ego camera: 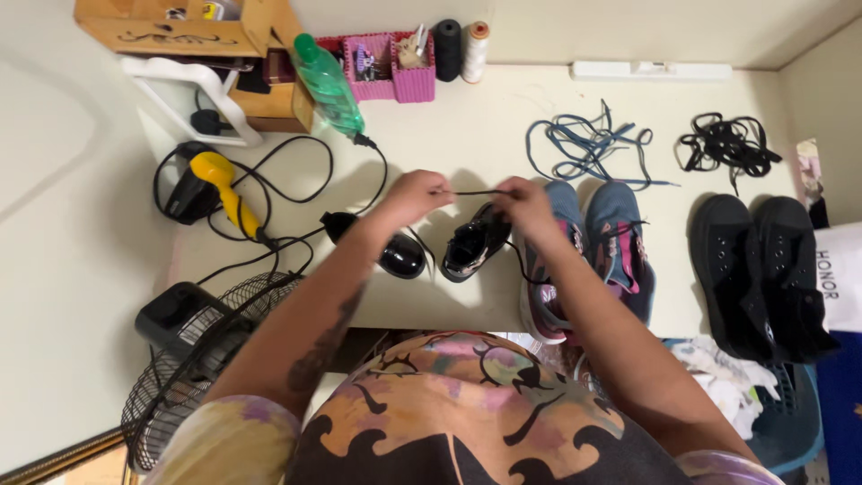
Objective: The person removes black laces from a black shoe and then threads new black laces through the eyelets, pulling them tight and tying a knot. The person then removes blue laces from a blue sneaker and begins threading new blue laces through its eyelets.
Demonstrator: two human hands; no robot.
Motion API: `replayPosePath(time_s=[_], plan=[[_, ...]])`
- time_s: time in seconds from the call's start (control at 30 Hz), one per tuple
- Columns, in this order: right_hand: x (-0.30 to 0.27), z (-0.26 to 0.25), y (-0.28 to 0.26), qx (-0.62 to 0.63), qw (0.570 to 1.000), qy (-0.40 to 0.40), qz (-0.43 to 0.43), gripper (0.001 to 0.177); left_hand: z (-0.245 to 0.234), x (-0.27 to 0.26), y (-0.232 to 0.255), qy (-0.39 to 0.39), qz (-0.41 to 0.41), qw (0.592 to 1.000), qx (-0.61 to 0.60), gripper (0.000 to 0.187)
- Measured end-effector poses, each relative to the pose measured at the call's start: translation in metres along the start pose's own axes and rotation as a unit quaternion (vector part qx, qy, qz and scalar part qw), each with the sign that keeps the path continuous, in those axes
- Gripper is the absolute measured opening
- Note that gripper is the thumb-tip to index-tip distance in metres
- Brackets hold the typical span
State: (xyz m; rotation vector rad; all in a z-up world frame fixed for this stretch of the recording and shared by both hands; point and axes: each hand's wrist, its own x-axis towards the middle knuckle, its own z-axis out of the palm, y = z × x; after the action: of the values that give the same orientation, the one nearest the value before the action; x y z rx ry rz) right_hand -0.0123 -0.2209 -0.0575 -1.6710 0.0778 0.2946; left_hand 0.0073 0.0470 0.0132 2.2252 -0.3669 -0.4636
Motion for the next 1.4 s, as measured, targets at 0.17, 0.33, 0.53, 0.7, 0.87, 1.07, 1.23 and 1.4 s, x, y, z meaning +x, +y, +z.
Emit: replayPosePath(time_s=[0.17, 0.33, 0.53, 0.7, 0.87, 1.07, 1.23, 1.4], plan=[[-0.009, -0.026, -0.002, 0.028, 0.995, 0.045, 0.084, 0.018, -0.056, -0.025, -0.029, 0.019, 0.015, 1.000, -0.018, 0.026], [-0.031, 0.020, -0.066, -0.243, 0.934, 0.030, -0.260, 0.067, -0.035, -0.012, -0.010, 0.019, 0.076, 0.996, -0.038, 0.026], [-0.026, 0.040, -0.098, -0.138, 0.986, -0.043, -0.088, 0.014, -0.013, 0.007, 0.019, -0.022, 0.024, 0.994, -0.104, 0.023], [-0.012, -0.016, -0.068, -0.018, 0.999, 0.017, -0.042, 0.008, -0.027, -0.009, -0.005, -0.044, -0.038, 0.995, -0.083, 0.025], [-0.015, -0.010, -0.059, -0.177, 0.975, 0.097, -0.091, 0.033, -0.002, -0.005, -0.024, 0.016, 0.014, 0.999, 0.024, 0.026], [-0.070, 0.056, -0.062, -0.326, 0.935, 0.086, -0.111, 0.033, 0.044, 0.019, -0.044, 0.039, -0.140, 0.950, -0.275, 0.030], [-0.099, 0.065, -0.057, -0.416, 0.897, 0.068, -0.132, 0.019, 0.073, 0.016, -0.049, -0.032, -0.160, 0.920, -0.356, 0.020], [-0.125, 0.029, -0.033, -0.273, 0.949, 0.056, -0.150, 0.011, 0.084, -0.006, -0.036, -0.106, -0.163, 0.912, -0.362, 0.019]])
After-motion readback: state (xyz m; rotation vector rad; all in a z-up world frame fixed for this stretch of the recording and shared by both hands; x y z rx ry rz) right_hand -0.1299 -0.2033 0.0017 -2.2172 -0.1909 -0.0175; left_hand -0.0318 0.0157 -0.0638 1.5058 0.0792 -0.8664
